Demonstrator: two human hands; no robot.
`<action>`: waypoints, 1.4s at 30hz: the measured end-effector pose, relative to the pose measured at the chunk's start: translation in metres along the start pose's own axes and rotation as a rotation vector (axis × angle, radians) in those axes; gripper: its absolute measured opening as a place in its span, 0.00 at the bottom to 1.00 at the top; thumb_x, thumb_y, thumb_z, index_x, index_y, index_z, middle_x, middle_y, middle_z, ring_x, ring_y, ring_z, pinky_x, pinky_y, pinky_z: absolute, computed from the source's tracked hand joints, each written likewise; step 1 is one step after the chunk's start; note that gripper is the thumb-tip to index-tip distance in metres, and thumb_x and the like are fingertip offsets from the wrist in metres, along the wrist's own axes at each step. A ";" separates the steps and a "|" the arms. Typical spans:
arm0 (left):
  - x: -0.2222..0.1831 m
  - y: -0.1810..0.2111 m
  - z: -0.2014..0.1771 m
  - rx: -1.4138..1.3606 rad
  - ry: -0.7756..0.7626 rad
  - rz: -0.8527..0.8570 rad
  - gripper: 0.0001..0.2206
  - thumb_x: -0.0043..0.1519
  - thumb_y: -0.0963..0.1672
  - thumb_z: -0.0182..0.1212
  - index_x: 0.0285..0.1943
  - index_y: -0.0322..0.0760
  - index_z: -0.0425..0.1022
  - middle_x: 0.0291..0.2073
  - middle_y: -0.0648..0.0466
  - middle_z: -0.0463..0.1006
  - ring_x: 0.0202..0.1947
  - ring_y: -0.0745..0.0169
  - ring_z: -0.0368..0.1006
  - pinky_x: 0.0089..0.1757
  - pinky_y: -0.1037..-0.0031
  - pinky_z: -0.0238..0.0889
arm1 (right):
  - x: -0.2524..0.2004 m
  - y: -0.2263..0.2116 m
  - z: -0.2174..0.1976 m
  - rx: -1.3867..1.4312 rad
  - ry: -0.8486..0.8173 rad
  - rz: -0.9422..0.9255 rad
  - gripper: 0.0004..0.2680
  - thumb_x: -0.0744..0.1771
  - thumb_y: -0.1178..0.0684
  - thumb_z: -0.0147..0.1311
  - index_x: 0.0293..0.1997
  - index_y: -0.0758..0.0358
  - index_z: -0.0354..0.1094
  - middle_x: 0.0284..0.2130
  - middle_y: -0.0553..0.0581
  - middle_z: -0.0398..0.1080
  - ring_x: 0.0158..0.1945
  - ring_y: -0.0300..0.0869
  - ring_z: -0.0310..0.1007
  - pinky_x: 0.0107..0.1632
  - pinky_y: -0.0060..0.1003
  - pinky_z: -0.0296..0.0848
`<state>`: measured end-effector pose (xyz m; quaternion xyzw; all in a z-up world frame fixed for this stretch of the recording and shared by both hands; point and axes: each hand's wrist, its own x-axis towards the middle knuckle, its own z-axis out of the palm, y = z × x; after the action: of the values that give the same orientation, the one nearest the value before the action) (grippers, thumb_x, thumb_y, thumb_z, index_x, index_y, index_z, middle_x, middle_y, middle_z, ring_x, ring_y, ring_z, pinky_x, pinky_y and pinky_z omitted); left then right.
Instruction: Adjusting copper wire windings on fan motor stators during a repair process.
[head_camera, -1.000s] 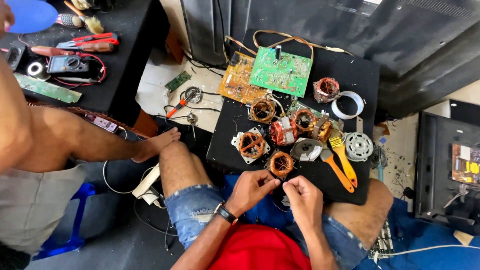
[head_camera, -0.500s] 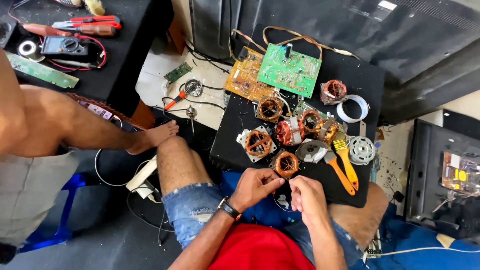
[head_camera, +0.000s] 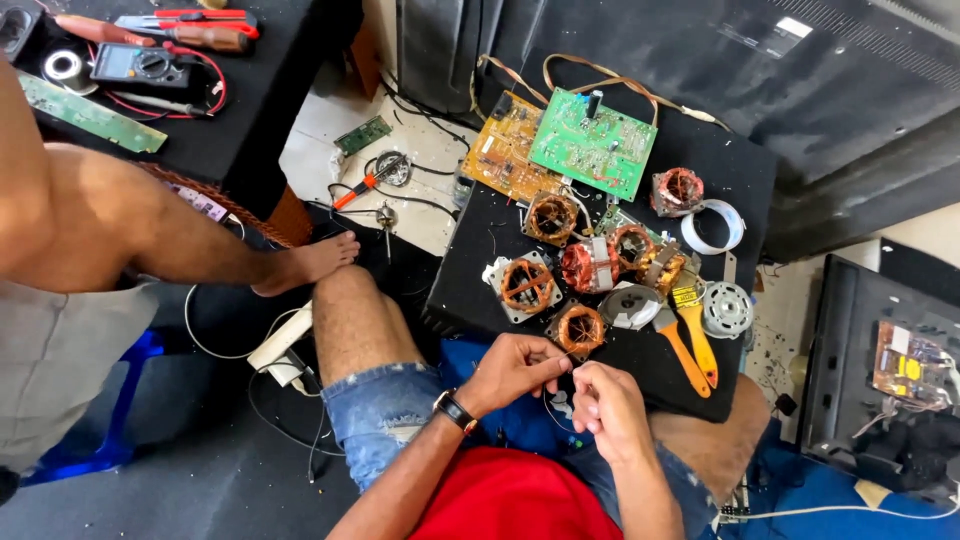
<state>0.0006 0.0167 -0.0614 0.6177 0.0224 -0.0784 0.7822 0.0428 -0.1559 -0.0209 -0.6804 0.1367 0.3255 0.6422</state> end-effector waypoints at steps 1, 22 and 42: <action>0.001 -0.001 0.000 0.002 0.000 0.000 0.09 0.68 0.46 0.62 0.39 0.39 0.82 0.22 0.58 0.81 0.18 0.77 0.68 0.25 0.86 0.61 | -0.003 0.001 0.001 0.001 -0.001 0.000 0.10 0.65 0.59 0.49 0.20 0.64 0.60 0.07 0.49 0.49 0.10 0.37 0.47 0.18 0.37 0.56; 0.002 0.000 -0.004 -0.044 -0.119 -0.013 0.12 0.70 0.48 0.57 0.42 0.37 0.81 0.23 0.57 0.79 0.19 0.75 0.69 0.28 0.84 0.62 | -0.021 0.000 0.003 -0.634 0.323 -0.734 0.03 0.65 0.55 0.61 0.36 0.61 0.79 0.20 0.48 0.74 0.25 0.31 0.68 0.29 0.28 0.69; 0.003 -0.012 -0.005 -0.119 -0.128 0.008 0.12 0.71 0.46 0.57 0.38 0.35 0.79 0.22 0.55 0.79 0.19 0.75 0.68 0.26 0.84 0.62 | -0.013 -0.007 0.009 -0.749 0.357 -0.714 0.02 0.65 0.56 0.62 0.35 0.62 0.78 0.20 0.49 0.74 0.23 0.31 0.67 0.26 0.26 0.68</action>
<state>0.0023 0.0183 -0.0743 0.5639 -0.0256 -0.1132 0.8176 0.0352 -0.1493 -0.0072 -0.9113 -0.1211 -0.0071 0.3934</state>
